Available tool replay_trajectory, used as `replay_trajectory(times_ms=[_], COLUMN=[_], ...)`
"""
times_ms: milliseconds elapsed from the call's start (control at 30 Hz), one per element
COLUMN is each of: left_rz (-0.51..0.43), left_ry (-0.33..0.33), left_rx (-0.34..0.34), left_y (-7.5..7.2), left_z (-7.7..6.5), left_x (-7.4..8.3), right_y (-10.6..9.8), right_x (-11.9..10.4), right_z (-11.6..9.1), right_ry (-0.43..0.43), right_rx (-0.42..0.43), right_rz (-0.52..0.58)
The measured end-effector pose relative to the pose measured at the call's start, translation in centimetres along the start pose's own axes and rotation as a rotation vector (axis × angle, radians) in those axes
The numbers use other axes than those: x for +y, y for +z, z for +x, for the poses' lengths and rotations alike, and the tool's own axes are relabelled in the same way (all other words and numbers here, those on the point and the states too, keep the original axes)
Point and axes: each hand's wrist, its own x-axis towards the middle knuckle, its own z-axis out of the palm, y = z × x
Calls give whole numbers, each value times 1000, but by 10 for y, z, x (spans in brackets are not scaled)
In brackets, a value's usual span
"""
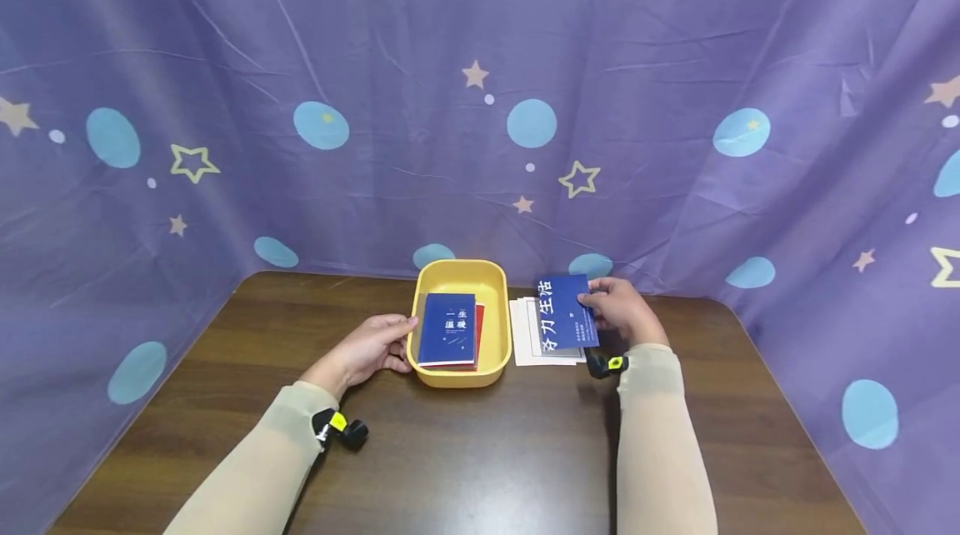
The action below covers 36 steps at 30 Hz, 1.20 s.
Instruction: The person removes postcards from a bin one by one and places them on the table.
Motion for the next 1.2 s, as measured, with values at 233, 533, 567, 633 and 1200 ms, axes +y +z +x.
replay_trajectory(times_ms=[233, 533, 567, 633, 1200], left_rz=[4, 5, 7, 8, 11], left_ry=[1, 1, 3, 7, 8], left_rx=[-2, 0, -1, 0, -6], left_y=[-1, -1, -1, -1, 0], left_z=[0, -2, -2, -2, -1], left_x=[0, 2, 3, 3, 1], right_y=[5, 12, 13, 14, 27], right_x=[14, 13, 12, 10, 7], right_z=[7, 9, 9, 10, 9], right_ry=[28, 46, 45, 43, 81], right_rx=[-9, 74, 81, 85, 159], right_rz=[-77, -342, -365, -406, -453])
